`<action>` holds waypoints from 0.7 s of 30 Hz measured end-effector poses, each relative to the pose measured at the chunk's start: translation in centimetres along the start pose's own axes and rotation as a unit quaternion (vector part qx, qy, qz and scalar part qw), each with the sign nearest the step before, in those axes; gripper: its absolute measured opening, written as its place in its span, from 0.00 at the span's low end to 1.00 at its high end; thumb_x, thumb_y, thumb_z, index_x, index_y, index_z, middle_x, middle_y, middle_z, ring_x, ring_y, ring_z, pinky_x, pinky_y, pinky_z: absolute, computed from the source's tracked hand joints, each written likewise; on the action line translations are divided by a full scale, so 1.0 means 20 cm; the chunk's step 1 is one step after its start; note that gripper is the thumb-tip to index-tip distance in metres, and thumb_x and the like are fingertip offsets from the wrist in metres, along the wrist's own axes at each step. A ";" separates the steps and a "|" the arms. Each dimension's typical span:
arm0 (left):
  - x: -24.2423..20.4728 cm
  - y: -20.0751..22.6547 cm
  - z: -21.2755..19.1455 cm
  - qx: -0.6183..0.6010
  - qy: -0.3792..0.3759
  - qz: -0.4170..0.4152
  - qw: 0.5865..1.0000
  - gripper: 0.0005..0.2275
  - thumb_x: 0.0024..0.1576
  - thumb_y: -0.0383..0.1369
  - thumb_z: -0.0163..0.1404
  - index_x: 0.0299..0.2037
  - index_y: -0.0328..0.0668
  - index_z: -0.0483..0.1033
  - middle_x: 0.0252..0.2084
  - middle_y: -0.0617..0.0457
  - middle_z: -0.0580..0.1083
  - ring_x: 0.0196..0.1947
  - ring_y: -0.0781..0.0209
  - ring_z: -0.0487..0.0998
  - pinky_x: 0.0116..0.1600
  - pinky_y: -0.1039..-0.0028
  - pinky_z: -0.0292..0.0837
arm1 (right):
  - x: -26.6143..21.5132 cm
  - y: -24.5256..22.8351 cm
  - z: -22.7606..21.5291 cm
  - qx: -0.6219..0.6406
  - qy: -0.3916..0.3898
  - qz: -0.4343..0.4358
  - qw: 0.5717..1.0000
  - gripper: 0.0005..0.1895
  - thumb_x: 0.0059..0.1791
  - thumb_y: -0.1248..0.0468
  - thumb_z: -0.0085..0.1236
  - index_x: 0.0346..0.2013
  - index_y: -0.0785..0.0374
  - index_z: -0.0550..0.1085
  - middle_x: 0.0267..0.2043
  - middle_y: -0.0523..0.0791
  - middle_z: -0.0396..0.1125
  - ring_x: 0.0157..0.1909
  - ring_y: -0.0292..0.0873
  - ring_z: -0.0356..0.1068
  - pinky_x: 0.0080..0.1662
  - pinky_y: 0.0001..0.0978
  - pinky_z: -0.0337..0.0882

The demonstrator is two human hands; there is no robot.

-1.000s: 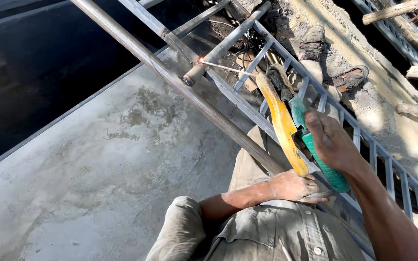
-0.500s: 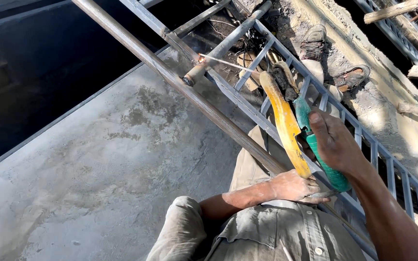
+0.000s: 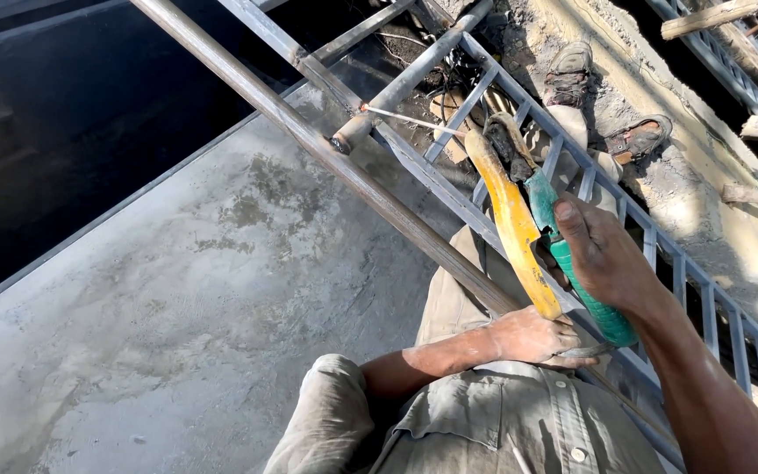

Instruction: Welding metal bars to a frame to create a ladder-like structure on a construction site

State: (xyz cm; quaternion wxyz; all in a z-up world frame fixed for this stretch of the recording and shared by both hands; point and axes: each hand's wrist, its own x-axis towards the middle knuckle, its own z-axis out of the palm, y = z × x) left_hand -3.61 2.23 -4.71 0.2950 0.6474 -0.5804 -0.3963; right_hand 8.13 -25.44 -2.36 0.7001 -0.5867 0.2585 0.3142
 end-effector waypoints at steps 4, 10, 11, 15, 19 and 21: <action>-0.01 0.00 0.01 -0.019 0.024 -0.008 1.000 0.11 0.78 0.44 0.51 0.50 0.55 0.86 0.31 0.56 0.74 0.38 0.49 0.81 0.44 0.56 0.73 | 0.00 0.00 0.01 -0.003 -0.004 -0.006 1.000 0.35 0.69 0.31 0.28 0.34 0.53 0.61 0.33 0.42 0.53 0.37 0.43 0.51 0.42 0.46 0.52; -0.03 -0.01 0.04 0.002 0.014 -0.003 1.000 0.11 0.78 0.44 0.51 0.57 0.61 0.89 0.35 0.57 0.79 0.42 0.51 0.84 0.48 0.54 0.74 | -0.02 -0.15 -0.02 0.032 -0.017 0.027 0.999 0.33 0.69 0.34 0.30 0.35 0.54 0.64 0.25 0.43 0.62 0.25 0.43 0.62 0.33 0.42 0.61; -0.04 -0.02 0.06 0.014 0.009 0.003 1.000 0.10 0.78 0.43 0.53 0.60 0.66 0.89 0.36 0.57 0.80 0.40 0.50 0.84 0.47 0.53 0.73 | -0.04 -0.22 -0.03 0.080 -0.028 0.033 0.996 0.30 0.70 0.38 0.32 0.36 0.56 0.65 0.20 0.43 0.68 0.14 0.41 0.70 0.24 0.36 0.68; 0.17 -0.02 -0.35 -0.123 0.135 0.097 0.978 0.16 0.78 0.35 0.49 0.36 0.38 0.78 0.27 0.47 0.72 0.30 0.47 0.80 0.46 0.63 0.81 | 0.00 0.05 0.02 0.029 0.013 0.003 0.999 0.35 0.72 0.41 0.34 0.60 0.64 0.83 0.37 0.71 0.76 0.46 0.69 0.79 0.51 0.74 0.72; 0.15 0.00 -0.28 -0.104 0.074 0.059 0.990 0.15 0.78 0.39 0.51 0.40 0.41 0.82 0.33 0.49 0.79 0.38 0.50 0.86 0.61 0.62 0.84 | 0.00 0.02 0.02 0.045 0.006 -0.006 0.999 0.36 0.71 0.40 0.34 0.57 0.64 0.83 0.38 0.71 0.76 0.49 0.77 0.79 0.53 0.74 0.74; 0.15 0.02 -0.33 -0.124 0.071 0.040 0.989 0.18 0.78 0.40 0.51 0.38 0.38 0.80 0.32 0.50 0.77 0.37 0.49 0.86 0.62 0.63 0.84 | 0.01 0.05 0.03 0.056 0.007 -0.016 0.998 0.36 0.72 0.39 0.34 0.57 0.64 0.82 0.38 0.71 0.75 0.50 0.79 0.79 0.53 0.72 0.73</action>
